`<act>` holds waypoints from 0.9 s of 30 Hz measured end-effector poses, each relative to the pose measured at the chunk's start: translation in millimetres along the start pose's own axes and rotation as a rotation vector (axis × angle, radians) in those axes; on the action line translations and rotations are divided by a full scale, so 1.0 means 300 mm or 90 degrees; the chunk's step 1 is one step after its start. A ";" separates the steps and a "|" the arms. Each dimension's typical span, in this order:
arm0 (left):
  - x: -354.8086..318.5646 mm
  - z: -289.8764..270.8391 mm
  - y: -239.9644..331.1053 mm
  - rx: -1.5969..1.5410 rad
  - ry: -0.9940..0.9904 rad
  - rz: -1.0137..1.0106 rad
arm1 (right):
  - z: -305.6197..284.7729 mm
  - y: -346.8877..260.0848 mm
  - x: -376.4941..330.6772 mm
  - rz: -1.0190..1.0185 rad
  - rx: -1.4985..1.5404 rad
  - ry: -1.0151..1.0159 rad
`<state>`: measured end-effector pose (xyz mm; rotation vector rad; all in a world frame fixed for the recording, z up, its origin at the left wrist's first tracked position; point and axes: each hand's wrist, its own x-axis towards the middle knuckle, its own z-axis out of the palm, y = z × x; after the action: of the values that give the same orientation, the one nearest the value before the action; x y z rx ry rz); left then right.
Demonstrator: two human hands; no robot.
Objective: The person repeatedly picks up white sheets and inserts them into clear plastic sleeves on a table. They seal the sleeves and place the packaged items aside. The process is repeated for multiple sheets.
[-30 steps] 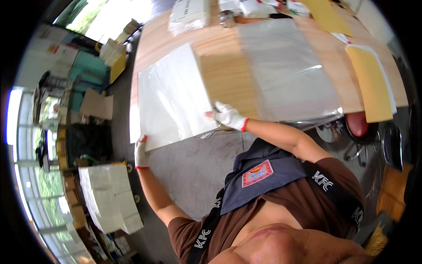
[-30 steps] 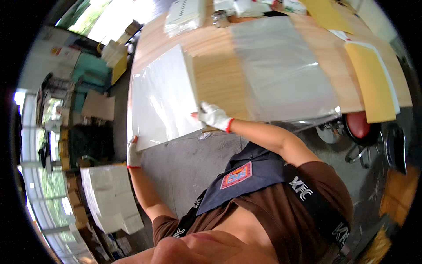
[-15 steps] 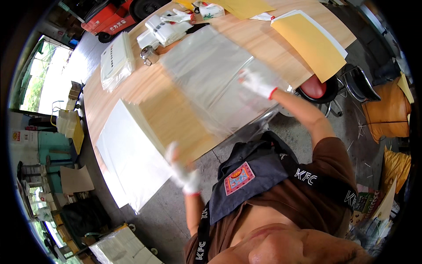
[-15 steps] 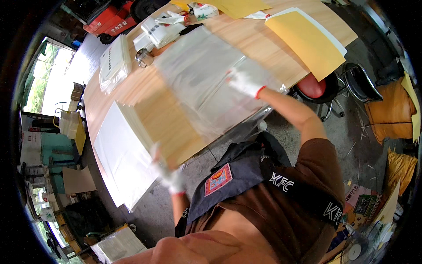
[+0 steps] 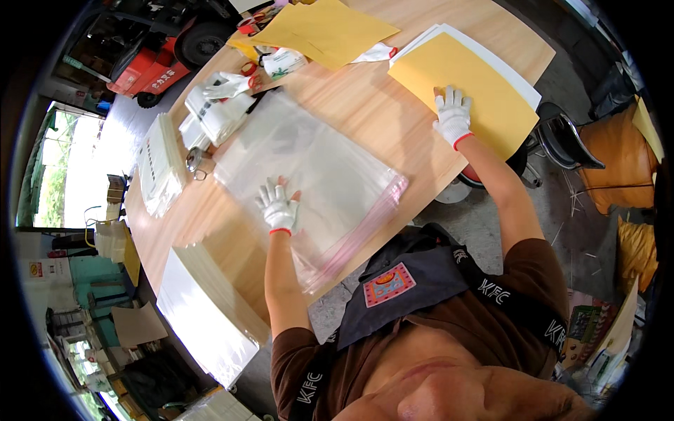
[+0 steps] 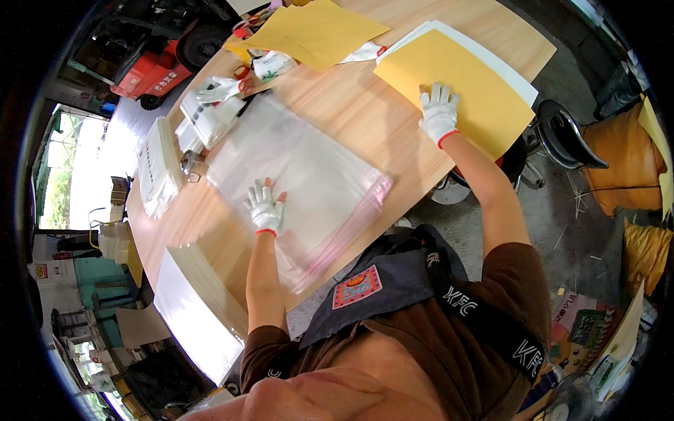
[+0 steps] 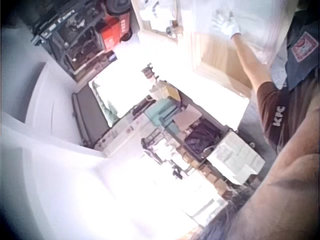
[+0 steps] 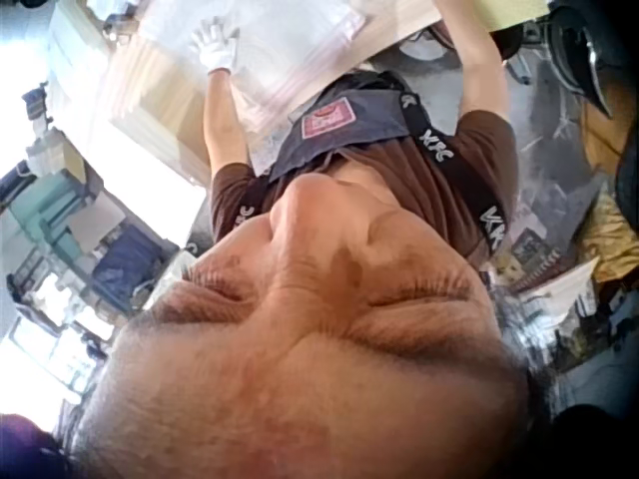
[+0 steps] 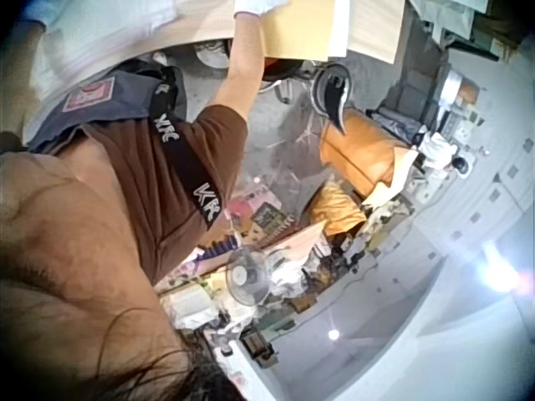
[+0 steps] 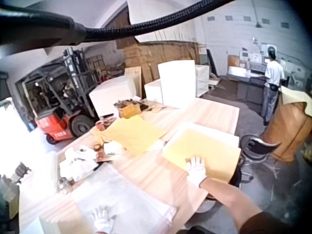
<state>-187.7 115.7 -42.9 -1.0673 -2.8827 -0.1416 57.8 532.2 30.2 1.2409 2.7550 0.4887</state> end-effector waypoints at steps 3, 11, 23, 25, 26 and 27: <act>0.006 -0.020 0.030 -0.023 0.024 0.014 | 0.076 0.086 0.060 -0.045 0.121 0.019; -0.006 -0.069 0.065 -0.052 0.041 -0.022 | -0.178 0.246 0.453 0.116 0.496 0.071; 0.027 -0.070 0.059 -0.112 0.030 -0.039 | -0.288 -0.538 1.225 -0.168 0.433 0.122; 0.047 -0.070 0.053 -0.113 0.025 -0.033 | -0.245 -0.697 1.287 -0.183 0.426 0.093; 0.049 -0.066 0.049 -0.121 0.032 -0.024 | -0.227 -0.762 1.300 -0.190 0.423 0.078; 0.051 -0.062 0.044 -0.129 0.037 -0.014 | -0.208 -0.815 1.310 -0.185 0.430 0.056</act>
<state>-190.3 133.5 -22.1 -1.0417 -2.8759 -0.4679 -392.4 655.9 33.2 0.8674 3.2196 -0.4612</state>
